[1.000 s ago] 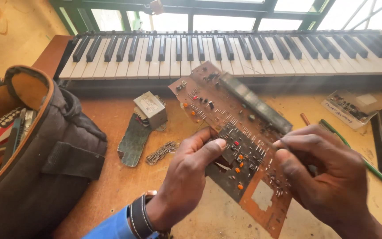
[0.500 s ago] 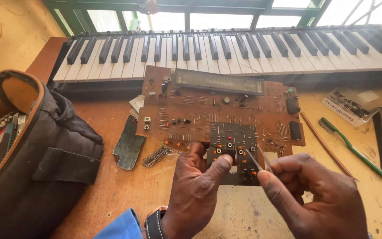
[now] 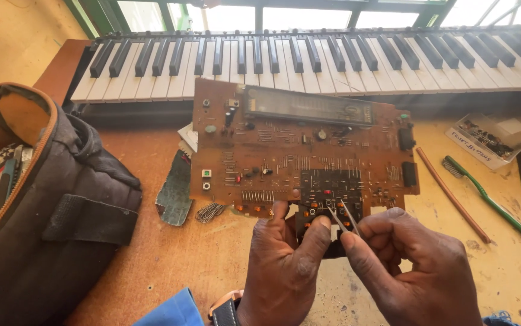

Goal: Soldering components and wire connections on a printed circuit board using a soldering iron and tweezers.

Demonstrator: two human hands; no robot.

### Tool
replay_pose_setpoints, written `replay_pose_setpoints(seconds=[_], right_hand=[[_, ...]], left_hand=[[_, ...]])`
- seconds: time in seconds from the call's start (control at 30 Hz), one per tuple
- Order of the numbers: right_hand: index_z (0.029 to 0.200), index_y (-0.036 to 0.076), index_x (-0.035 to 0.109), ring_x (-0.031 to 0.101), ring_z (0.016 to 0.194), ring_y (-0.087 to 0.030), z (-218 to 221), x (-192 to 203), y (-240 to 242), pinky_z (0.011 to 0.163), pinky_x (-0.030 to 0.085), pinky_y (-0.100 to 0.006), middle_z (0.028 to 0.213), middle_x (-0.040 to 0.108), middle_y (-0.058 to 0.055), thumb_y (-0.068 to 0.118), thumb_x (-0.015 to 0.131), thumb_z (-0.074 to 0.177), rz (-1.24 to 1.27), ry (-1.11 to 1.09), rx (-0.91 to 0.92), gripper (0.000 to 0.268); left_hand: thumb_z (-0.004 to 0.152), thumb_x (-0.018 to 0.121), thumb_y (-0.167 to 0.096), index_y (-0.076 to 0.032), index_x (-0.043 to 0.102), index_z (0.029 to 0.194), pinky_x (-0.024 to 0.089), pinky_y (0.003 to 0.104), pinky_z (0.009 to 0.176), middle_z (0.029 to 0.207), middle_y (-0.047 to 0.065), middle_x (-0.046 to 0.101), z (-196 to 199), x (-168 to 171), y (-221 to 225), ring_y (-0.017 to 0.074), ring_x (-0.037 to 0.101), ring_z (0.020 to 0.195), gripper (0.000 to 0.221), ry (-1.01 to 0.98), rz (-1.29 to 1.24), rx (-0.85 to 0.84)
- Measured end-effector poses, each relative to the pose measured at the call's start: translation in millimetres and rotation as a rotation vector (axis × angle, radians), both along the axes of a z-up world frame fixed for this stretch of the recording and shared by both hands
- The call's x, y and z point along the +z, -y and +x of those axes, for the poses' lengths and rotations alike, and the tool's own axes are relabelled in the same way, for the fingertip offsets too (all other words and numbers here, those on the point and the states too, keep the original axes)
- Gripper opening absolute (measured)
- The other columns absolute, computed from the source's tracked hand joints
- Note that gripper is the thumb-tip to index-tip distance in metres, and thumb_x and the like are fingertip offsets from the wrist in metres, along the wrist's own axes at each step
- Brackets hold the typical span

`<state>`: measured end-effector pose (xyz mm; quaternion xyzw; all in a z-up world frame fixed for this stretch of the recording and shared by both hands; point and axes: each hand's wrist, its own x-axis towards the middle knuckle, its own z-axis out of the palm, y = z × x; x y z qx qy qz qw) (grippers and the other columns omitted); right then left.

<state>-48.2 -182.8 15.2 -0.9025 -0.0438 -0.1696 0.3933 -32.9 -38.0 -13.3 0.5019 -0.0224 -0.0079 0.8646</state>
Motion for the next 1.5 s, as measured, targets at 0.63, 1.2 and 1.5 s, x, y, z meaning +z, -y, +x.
replay_pose_setpoints(seconds=[0.63,1.2,1.5], right_hand=[[0.077,-0.002,0.077,0.052,0.041,-0.018,18,1,13,0.035,0.042,-0.030,0.052,0.065,-0.011,0.012,0.083,0.085,0.392,-0.352,0.004,0.017],[0.084,0.011,0.066,0.045,0.039,-0.007,11,-4,-2,0.040,0.041,-0.026,0.053,0.055,0.004,0.018,0.075,0.089,-0.229,0.332,0.111,0.013],[0.081,-0.005,0.066,0.039,0.048,-0.021,37,1,34,0.041,0.024,-0.034,0.056,0.053,-0.017,0.007,0.077,0.091,0.730,-0.588,0.084,0.019]], left_hand=[[0.096,0.055,-0.037,-0.013,0.052,0.147,0.067,0.031,0.090,0.117,0.011,0.074,-14,-18,16,0.0204,0.082,0.103,0.057,-0.090,0.617,0.178],[0.097,0.054,-0.037,-0.017,0.052,0.143,0.059,0.034,0.086,0.104,0.006,0.082,-15,-9,13,0.0225,0.079,0.096,0.051,-0.031,0.649,0.160],[0.097,0.052,-0.029,-0.009,0.042,0.151,0.069,0.032,0.075,0.103,0.018,0.074,-10,-18,10,0.0205,0.084,0.081,0.058,0.009,0.685,0.075]])
